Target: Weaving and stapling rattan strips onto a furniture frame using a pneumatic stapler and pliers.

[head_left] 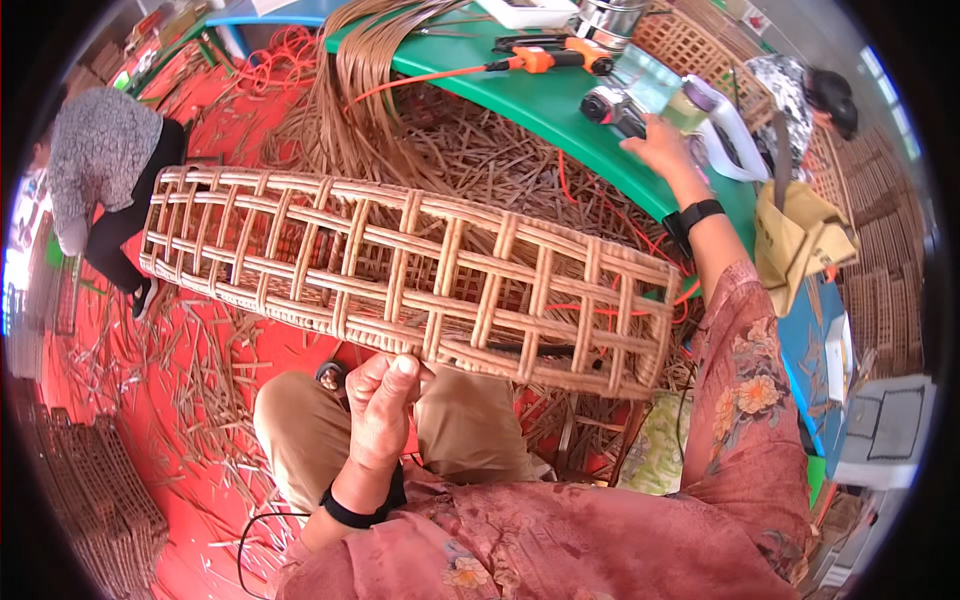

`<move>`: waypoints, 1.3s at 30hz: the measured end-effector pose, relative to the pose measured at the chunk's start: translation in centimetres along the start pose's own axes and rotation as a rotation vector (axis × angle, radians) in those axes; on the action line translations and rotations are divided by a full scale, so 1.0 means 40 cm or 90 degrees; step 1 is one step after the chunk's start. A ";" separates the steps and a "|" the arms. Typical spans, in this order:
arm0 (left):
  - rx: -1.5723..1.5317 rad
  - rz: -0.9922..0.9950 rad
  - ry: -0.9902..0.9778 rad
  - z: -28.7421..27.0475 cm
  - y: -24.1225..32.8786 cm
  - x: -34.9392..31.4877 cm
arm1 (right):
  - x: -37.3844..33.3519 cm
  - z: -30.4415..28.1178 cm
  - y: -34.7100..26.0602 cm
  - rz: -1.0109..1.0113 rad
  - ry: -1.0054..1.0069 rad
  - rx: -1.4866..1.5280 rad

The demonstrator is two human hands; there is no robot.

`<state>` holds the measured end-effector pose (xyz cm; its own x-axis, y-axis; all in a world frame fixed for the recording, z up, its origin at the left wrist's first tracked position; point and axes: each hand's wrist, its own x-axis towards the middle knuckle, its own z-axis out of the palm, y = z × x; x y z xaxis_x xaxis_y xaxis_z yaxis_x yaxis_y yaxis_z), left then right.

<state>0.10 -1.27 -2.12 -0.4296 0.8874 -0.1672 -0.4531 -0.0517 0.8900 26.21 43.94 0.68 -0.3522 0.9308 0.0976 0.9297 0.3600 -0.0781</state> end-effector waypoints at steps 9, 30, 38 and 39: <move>0.049 0.004 -0.044 -0.012 0.002 -0.009 | 0.115 0.129 0.054 -0.036 0.044 0.066; -0.030 0.178 -0.138 -0.015 -0.043 0.020 | -0.910 -0.577 -0.486 0.072 0.059 0.416; -0.047 0.248 -0.141 -0.023 -0.062 0.022 | -0.907 -0.505 -0.671 0.114 -0.206 0.452; -0.041 0.272 -0.150 -0.022 -0.062 0.025 | -0.900 -0.499 -0.674 0.100 -0.218 0.447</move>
<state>0.11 -0.66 -4.88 -0.4032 0.8594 0.3145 -0.3253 -0.4559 0.8285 15.98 -0.52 19.06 -0.3417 0.9007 -0.2682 0.7259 0.0717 -0.6841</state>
